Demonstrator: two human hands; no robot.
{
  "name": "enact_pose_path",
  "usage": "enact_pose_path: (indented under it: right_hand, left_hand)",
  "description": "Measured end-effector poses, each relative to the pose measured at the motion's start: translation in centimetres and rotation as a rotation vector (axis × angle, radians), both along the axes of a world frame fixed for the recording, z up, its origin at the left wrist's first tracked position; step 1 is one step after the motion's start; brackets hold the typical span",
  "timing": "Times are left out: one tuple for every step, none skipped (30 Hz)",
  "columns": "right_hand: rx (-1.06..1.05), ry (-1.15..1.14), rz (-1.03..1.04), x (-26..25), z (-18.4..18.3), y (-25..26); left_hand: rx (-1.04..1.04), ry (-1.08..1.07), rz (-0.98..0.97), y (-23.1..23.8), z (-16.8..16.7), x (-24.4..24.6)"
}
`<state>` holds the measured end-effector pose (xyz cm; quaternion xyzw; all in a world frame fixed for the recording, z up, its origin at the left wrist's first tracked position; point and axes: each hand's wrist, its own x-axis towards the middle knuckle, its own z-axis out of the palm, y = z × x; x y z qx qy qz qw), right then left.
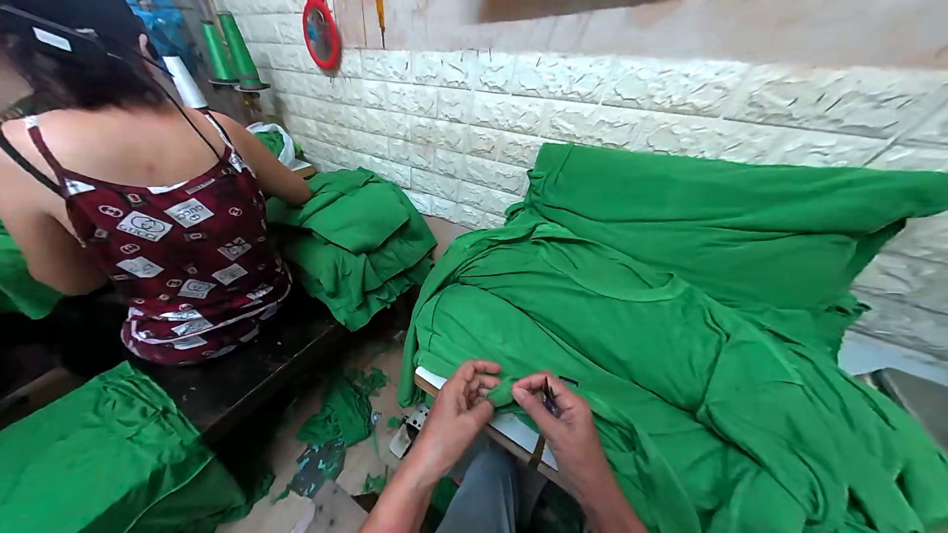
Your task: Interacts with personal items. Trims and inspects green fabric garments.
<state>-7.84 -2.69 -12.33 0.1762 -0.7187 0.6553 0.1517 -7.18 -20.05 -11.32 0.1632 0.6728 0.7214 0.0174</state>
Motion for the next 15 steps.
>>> enact_pose_path:
  right_hand:
    - [-0.052, -0.058, 0.036, 0.1, 0.1, 0.2]
    - [-0.083, -0.095, 0.054, 0.1, 0.2, 0.3]
    - [-0.086, -0.106, 0.054, 0.1, 0.2, 0.3]
    - [-0.061, -0.091, 0.032, 0.1, 0.2, 0.2]
    - [-0.009, -0.052, -0.013, 0.1, 0.1, 0.1]
    - [0.059, 0.001, -0.068, 0.2, 0.0, -0.1]
    - [0.132, 0.058, -0.129, 0.3, 0.0, -0.4]
    - [0.195, 0.109, -0.184, 0.4, 0.0, -0.7]
    - [0.236, 0.152, -0.218, 0.6, 0.1, -1.0]
    - [0.262, 0.183, -0.230, 0.7, 0.3, -1.2]
    - [0.270, 0.201, -0.216, 0.8, 0.5, -1.2]
    - [0.259, 0.203, -0.178, 0.9, 0.7, -1.1]
    - [0.233, 0.185, -0.123, 0.9, 0.9, -0.9]
    - [0.216, 0.149, -0.072, 1.0, 1.2, -0.5]
    - [0.221, 0.099, -0.039, 1.0, 1.4, -0.1]
  left_hand:
    - [0.007, 0.005, -0.004, 0.0, 0.0, 0.0]
    - [0.007, 0.022, -0.010, 0.1, 0.0, -0.1]
    - [-0.005, 0.043, -0.015, 0.2, -0.1, -0.1]
    - [-0.030, 0.059, -0.013, 0.3, -0.1, -0.1]
    - [-0.066, 0.075, -0.005, 0.5, -0.1, -0.1]
    - [-0.103, 0.093, 0.017, 0.7, -0.2, 0.0]
    - [-0.132, 0.114, 0.060, 1.0, -0.4, 0.0]
    - [-0.149, 0.136, 0.113, 1.4, -0.5, 0.1]
    - [-0.158, 0.160, 0.164, 1.6, -0.7, 0.1]
    - [-0.160, 0.187, 0.205, 1.8, -0.7, 0.2]
    - [-0.165, 0.213, 0.243, 1.9, -0.8, 0.2]
    - [-0.169, 0.234, 0.271, 1.9, -0.8, 0.2]
    - [-0.166, 0.245, 0.285, 1.8, -0.8, 0.1]
    - [-0.154, 0.239, 0.281, 1.6, -0.8, -0.1]
    - [-0.131, 0.217, 0.261, 1.4, -0.8, -0.2]
